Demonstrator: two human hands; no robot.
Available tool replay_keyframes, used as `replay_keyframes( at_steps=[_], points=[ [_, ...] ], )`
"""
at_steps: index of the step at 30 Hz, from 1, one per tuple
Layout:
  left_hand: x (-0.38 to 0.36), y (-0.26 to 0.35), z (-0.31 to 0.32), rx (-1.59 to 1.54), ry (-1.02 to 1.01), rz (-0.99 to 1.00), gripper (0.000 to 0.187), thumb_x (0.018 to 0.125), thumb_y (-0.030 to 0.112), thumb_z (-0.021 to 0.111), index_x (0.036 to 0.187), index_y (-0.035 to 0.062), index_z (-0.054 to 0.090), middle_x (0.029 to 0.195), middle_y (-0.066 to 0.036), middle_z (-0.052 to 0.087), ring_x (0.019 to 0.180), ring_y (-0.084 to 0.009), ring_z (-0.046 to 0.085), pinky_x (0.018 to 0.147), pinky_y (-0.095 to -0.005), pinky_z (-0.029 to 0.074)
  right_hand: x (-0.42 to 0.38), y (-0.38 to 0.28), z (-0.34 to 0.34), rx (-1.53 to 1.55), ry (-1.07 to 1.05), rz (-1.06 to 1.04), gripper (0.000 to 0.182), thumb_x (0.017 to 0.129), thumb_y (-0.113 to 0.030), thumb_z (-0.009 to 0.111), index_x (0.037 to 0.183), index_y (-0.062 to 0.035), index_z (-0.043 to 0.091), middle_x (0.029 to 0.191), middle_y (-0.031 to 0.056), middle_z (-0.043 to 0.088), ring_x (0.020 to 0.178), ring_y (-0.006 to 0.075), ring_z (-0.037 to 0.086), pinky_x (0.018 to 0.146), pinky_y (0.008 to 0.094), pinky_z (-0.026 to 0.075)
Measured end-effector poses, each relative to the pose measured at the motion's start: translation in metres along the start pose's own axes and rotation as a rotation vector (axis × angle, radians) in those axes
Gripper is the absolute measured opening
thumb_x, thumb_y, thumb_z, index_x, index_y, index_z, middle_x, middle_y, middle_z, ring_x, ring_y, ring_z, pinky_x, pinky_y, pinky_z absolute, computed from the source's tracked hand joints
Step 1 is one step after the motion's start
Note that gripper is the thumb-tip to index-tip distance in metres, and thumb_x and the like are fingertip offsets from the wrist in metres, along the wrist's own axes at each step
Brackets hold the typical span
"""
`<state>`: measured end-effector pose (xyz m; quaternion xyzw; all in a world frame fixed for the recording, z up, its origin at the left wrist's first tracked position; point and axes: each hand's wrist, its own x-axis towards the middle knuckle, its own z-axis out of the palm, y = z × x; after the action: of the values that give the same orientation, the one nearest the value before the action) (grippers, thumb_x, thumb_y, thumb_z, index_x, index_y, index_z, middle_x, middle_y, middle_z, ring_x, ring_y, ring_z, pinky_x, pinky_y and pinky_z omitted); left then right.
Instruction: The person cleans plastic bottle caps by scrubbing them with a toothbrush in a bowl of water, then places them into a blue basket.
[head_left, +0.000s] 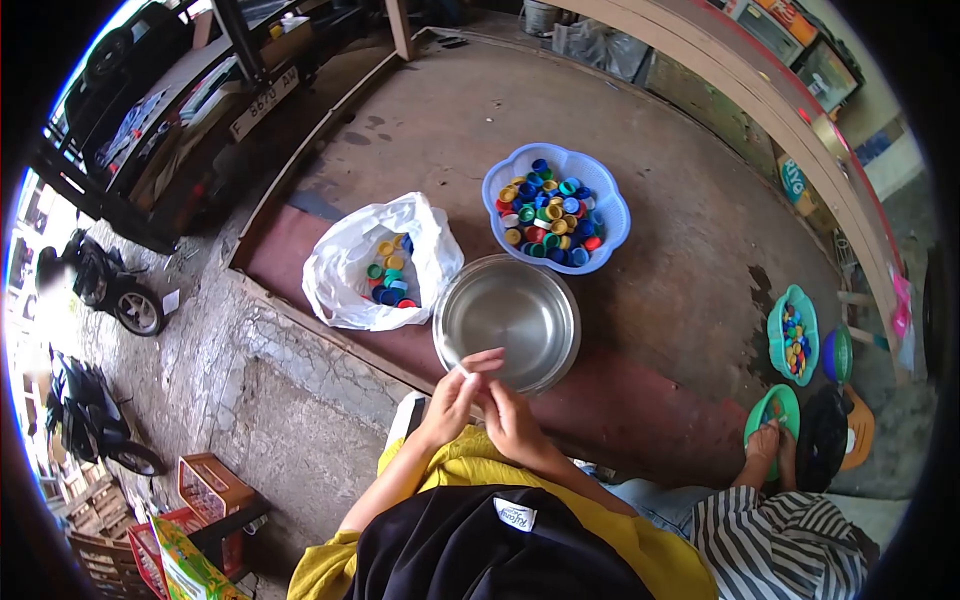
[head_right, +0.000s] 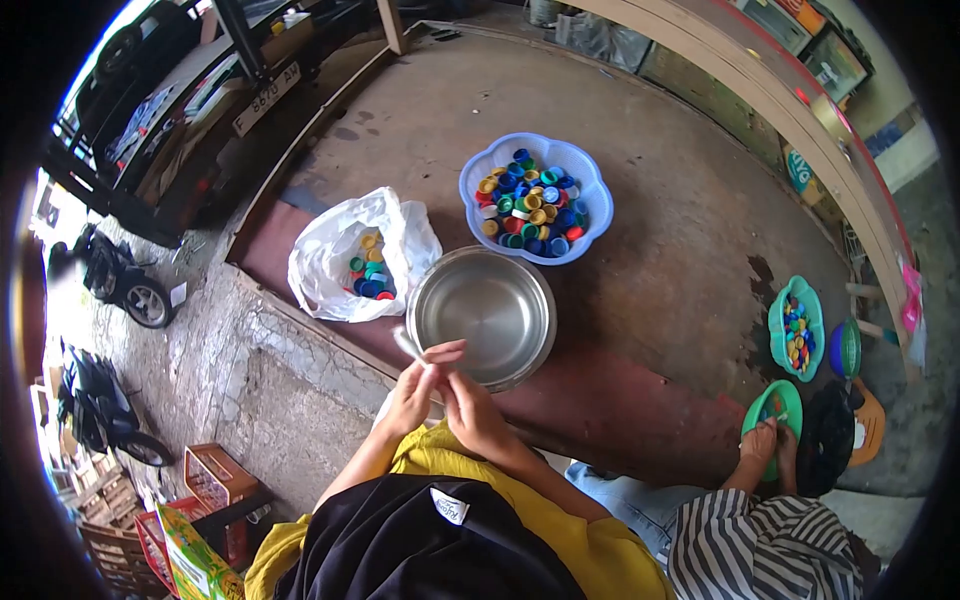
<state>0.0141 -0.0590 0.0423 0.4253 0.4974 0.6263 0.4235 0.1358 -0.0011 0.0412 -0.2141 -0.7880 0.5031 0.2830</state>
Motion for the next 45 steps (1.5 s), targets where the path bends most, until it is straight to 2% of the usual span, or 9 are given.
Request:
replay_keyframes(
  at_steps=[4, 8, 11, 16, 20, 26, 34, 40, 45],
  points=[
    [-0.034, -0.009, -0.037, -0.305, 0.624, 0.111, 0.030, 0.099, 0.029, 0.033, 0.092, 0.0038, 0.049, 0.106, -0.016, 0.057, 0.086, -0.0220, 0.058, 0.082, -0.0382, 0.048, 0.031, -0.013, 0.024, -0.097, -0.219, -0.034, 0.027, 0.088, -0.012, 0.053, 0.114, -0.0028, 0.052, 0.091, 0.0165, 0.053, 0.078, 0.0338, 0.057, 0.068, 0.0404, 0.046],
    [-0.056, 0.003, -0.106, -0.372, 0.949, 0.198, 0.027, 0.099, 0.030, 0.035, 0.083, 0.0098, 0.043, 0.068, 0.000, 0.040, 0.064, -0.0125, 0.047, 0.064, -0.0307, 0.045, 0.071, -0.012, 0.060, -0.157, -0.193, -0.141, 0.029, 0.090, -0.018, 0.053, 0.113, -0.0019, 0.054, 0.090, 0.0142, 0.053, 0.076, 0.0298, 0.056, 0.068, 0.0388, 0.045],
    [-0.085, -0.010, -0.169, -0.443, 1.123, 0.208, 0.025, 0.099, 0.029, 0.037, 0.080, 0.0137, 0.042, 0.065, 0.003, 0.035, 0.058, -0.0087, 0.034, 0.054, -0.0257, 0.033, 0.120, 0.001, 0.087, -0.247, -0.190, -0.086, 0.028, 0.089, -0.020, 0.053, 0.110, -0.0008, 0.053, 0.091, 0.0192, 0.055, 0.080, 0.0351, 0.059, 0.068, 0.0424, 0.048],
    [-0.116, -0.002, -0.238, -0.498, 1.202, 0.159, 0.022, 0.098, 0.030, 0.040, 0.086, 0.0126, 0.045, 0.065, 0.004, 0.034, 0.058, -0.0078, 0.032, 0.054, -0.0248, 0.031, 0.211, 0.043, 0.132, -0.726, -0.158, 0.211, 0.021, 0.086, -0.020, 0.054, 0.090, 0.0002, 0.056, 0.088, 0.0214, 0.058, 0.078, 0.0373, 0.061, 0.066, 0.0451, 0.051],
    [-0.120, 0.000, -0.270, -0.461, 1.276, 0.134, 0.019, 0.098, 0.028, 0.040, 0.089, 0.0110, 0.044, 0.065, 0.004, 0.033, 0.057, -0.0075, 0.032, 0.053, -0.0243, 0.030, 0.246, 0.076, 0.148, -0.874, -0.152, 0.336, 0.031, 0.081, -0.028, 0.062, 0.093, 0.0002, 0.057, 0.088, 0.0199, 0.061, 0.082, 0.0351, 0.063, 0.070, 0.0432, 0.052],
    [-0.102, -0.001, -0.298, -0.325, 1.155, 0.078, 0.016, 0.097, 0.026, 0.042, 0.092, 0.0113, 0.047, 0.067, 0.005, 0.034, 0.058, -0.0061, 0.034, 0.053, -0.0231, 0.032, 0.249, 0.096, 0.153, -0.889, -0.229, 0.417, 0.029, 0.079, -0.024, 0.064, 0.094, -0.0002, 0.058, 0.090, 0.0183, 0.061, 0.085, 0.0334, 0.062, 0.071, 0.0423, 0.052],
    [-0.051, 0.019, -0.289, -0.188, 0.907, 0.060, 0.017, 0.099, 0.025, 0.039, 0.098, 0.0097, 0.045, 0.068, 0.004, 0.034, 0.057, -0.0035, 0.030, 0.049, -0.0193, 0.028, 0.189, -0.002, 0.126, -0.358, 0.114, -0.289, 0.025, 0.068, -0.008, 0.067, 0.088, -0.0062, 0.052, 0.085, 0.0109, 0.055, 0.071, 0.0291, 0.060, 0.061, 0.0370, 0.050],
    [-0.026, 0.020, -0.245, -0.014, 0.585, -0.021, 0.013, 0.098, 0.020, 0.040, 0.104, 0.0098, 0.045, 0.069, 0.006, 0.036, 0.051, -0.0008, 0.027, 0.044, -0.0168, 0.021, 0.097, 0.003, 0.028, -0.482, 0.411, -0.014, 0.027, 0.062, -0.003, 0.069, 0.080, -0.0053, 0.049, 0.084, 0.0116, 0.051, 0.072, 0.0281, 0.058, 0.061, 0.0353, 0.048],
    [-0.008, 0.019, -0.208, 0.128, 0.346, -0.099, 0.013, 0.096, 0.013, 0.042, 0.106, 0.0047, 0.045, 0.069, 0.005, 0.037, 0.057, -0.0029, 0.030, 0.049, -0.0192, 0.024, 0.059, 0.058, -0.022, -0.605, 0.386, 0.113, 0.026, 0.063, -0.007, 0.073, 0.077, -0.0057, 0.051, 0.079, 0.0079, 0.058, 0.074, 0.0283, 0.058, 0.065, 0.0368, 0.047]
  ],
)
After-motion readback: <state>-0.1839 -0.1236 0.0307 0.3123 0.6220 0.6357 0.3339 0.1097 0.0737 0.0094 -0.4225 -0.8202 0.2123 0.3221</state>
